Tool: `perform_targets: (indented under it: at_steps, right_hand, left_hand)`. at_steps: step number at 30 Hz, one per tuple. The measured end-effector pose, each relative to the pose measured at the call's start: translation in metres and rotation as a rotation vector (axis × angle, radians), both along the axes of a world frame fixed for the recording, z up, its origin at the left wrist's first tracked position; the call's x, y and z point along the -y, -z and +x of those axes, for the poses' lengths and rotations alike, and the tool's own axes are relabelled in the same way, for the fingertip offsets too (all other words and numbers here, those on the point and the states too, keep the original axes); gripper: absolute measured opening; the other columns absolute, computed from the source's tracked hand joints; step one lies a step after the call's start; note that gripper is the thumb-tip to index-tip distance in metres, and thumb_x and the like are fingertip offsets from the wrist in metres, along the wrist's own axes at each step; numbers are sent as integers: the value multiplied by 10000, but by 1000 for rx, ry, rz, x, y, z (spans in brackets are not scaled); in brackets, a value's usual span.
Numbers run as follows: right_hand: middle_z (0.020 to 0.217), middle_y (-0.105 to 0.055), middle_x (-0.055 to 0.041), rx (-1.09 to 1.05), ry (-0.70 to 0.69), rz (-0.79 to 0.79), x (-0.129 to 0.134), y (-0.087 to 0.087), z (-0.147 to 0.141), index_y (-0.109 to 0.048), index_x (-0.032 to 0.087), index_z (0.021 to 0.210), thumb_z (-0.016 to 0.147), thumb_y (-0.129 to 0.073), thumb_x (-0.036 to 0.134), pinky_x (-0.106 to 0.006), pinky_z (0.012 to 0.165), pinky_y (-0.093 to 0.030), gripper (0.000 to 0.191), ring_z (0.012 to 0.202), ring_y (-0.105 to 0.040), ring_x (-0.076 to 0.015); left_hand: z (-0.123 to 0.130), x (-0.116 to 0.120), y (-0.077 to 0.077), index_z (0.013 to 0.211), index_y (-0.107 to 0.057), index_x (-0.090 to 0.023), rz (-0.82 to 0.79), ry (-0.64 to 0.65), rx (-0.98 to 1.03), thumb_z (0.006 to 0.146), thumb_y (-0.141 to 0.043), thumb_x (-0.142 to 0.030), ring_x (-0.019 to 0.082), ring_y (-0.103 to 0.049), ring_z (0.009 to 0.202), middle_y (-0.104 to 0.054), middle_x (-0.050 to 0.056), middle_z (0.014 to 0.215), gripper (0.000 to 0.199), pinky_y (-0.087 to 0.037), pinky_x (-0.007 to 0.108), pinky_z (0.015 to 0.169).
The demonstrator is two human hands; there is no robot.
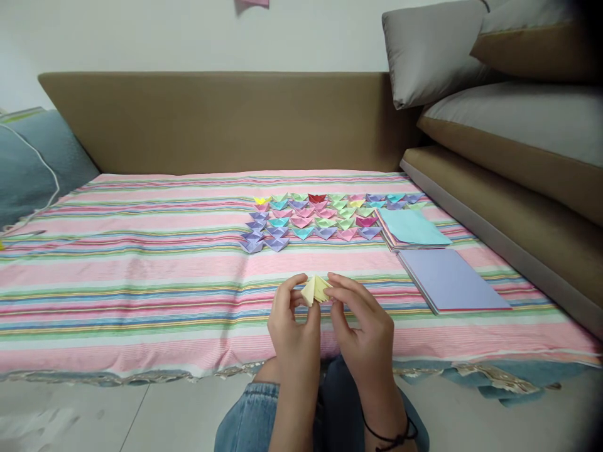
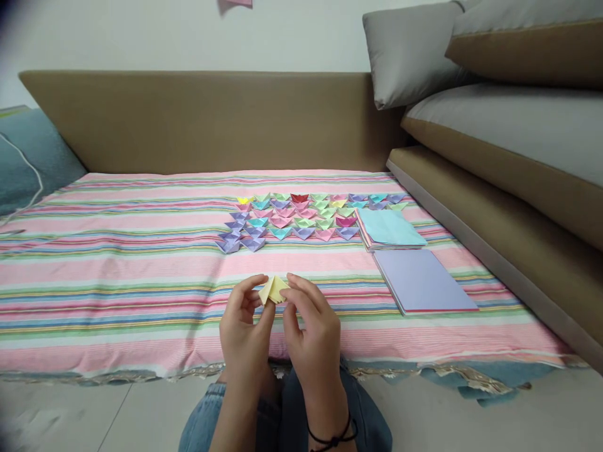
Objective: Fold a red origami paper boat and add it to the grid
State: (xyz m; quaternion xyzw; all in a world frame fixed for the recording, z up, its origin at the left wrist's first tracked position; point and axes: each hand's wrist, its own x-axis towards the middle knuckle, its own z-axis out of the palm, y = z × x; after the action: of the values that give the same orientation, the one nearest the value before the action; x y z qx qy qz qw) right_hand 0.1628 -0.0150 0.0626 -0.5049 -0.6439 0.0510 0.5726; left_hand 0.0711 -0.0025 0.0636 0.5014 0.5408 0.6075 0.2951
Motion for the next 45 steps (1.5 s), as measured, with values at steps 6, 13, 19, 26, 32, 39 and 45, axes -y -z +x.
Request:
perform_targets:
  at_steps: [6,13,19,26,32,39,45]
  right_hand:
    - [1119,-622,-126,78,26,-61,-2,5,-3,-652,155,949,831,-452,69,-331,864,-519,248,1034,-600,-205]
    - [1183,-579,-134,56,-68,-149,-2,4,-3,-656,136,1018,806,-498,108,-357,889,-506,266,1058,-572,-221]
    - [1169,-577,-114,49,-90,-183,-3,5,-3,-654,160,1006,775,-523,94,-381,884,-498,274,1043,-558,-226]
    - [1090,-613,-114,22,-68,-196,-6,6,-3,-675,169,924,809,-496,107,-389,846,-508,221,995,-578,-223]
    - [1013,-641,-122,32,15,-198,-7,6,-4,-680,161,810,794,-520,129,-419,815,-505,164,957,-588,-244]
    - [979,-645,-120,-72,100,-245,-8,8,1,-685,177,736,794,-531,175,-447,825,-471,165,951,-575,-263]
    - [924,-596,-69,-491,-60,-406,-10,14,9,-679,177,707,769,-598,260,-307,701,-496,131,859,-594,-202]
  left_hand:
    - [0,1,4,959,-591,-198,-66,52,153,730,-592,-143,149,-639,847,-669,28,907,236,-503,245,745]
    - [-1,-2,4,900,-623,-160,-142,138,374,696,-594,-127,156,-672,795,-708,44,842,209,-526,235,709]
    - [-2,-3,0,877,-618,-137,-209,143,481,646,-641,-140,155,-678,737,-721,54,788,232,-522,222,660]
    - [-6,-4,3,884,-632,-141,-249,180,431,654,-665,-170,173,-686,738,-722,54,770,234,-527,242,675]
    - [-4,-5,5,878,-632,-149,-262,197,330,688,-638,-166,163,-682,738,-720,46,782,191,-525,231,673]
    - [-7,-5,-1,1018,-638,-143,-299,432,386,704,-674,-245,206,-661,914,-714,91,969,331,-525,284,773]
    - [-21,-5,-1,1024,-687,-187,-319,474,336,752,-647,-314,234,-606,1050,-665,81,1138,302,-517,311,823]
